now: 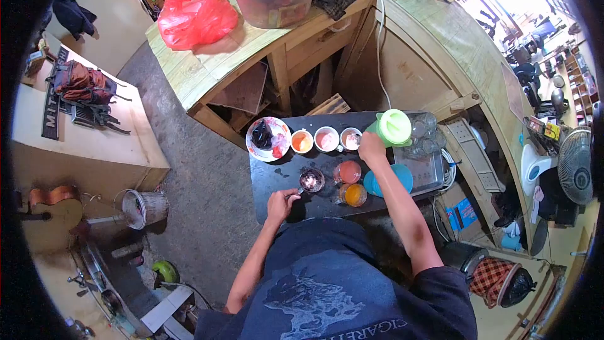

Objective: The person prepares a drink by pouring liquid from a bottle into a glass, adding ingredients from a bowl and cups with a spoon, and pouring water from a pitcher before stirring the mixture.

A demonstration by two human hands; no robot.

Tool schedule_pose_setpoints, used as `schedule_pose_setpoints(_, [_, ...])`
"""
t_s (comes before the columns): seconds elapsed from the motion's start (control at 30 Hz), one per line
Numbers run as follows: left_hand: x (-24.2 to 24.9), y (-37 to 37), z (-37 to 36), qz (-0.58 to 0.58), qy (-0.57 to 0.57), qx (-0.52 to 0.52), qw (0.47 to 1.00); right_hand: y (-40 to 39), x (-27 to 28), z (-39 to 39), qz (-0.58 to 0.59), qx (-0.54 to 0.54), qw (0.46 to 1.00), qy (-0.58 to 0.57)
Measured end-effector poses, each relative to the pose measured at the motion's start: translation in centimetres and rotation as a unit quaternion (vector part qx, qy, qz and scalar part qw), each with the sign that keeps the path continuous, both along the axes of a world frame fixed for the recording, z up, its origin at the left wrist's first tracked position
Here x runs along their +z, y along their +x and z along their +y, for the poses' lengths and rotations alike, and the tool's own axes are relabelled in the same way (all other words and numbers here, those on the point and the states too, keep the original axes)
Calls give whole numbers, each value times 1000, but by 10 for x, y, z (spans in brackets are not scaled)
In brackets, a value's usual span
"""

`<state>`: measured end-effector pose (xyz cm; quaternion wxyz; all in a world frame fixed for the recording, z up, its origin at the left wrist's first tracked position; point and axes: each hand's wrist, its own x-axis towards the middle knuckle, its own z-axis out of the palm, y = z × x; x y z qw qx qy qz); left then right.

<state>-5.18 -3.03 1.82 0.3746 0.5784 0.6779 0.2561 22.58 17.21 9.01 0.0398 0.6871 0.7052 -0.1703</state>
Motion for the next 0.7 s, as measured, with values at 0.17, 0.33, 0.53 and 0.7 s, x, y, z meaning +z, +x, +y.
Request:
schedule_pose_setpoints(0.17, [7,0,3,6,-40,-2,999,-5,-14,11,-11,-16,1000,-18])
schedule_pose_setpoints(0.33, [0,-2,2,-10,-18,-2,1000,-11,-14,15,-11,-20,999,-31])
schedule_pose_setpoints(0.53, [2,-2,2,-14,-22,-2,1000,-7,-26,13,10,-47,997,-58])
schedule_pose_setpoints(0.7, [7,-1,3,-11,-22,-4,1000,-10,-25,1,68,-84,991,-74])
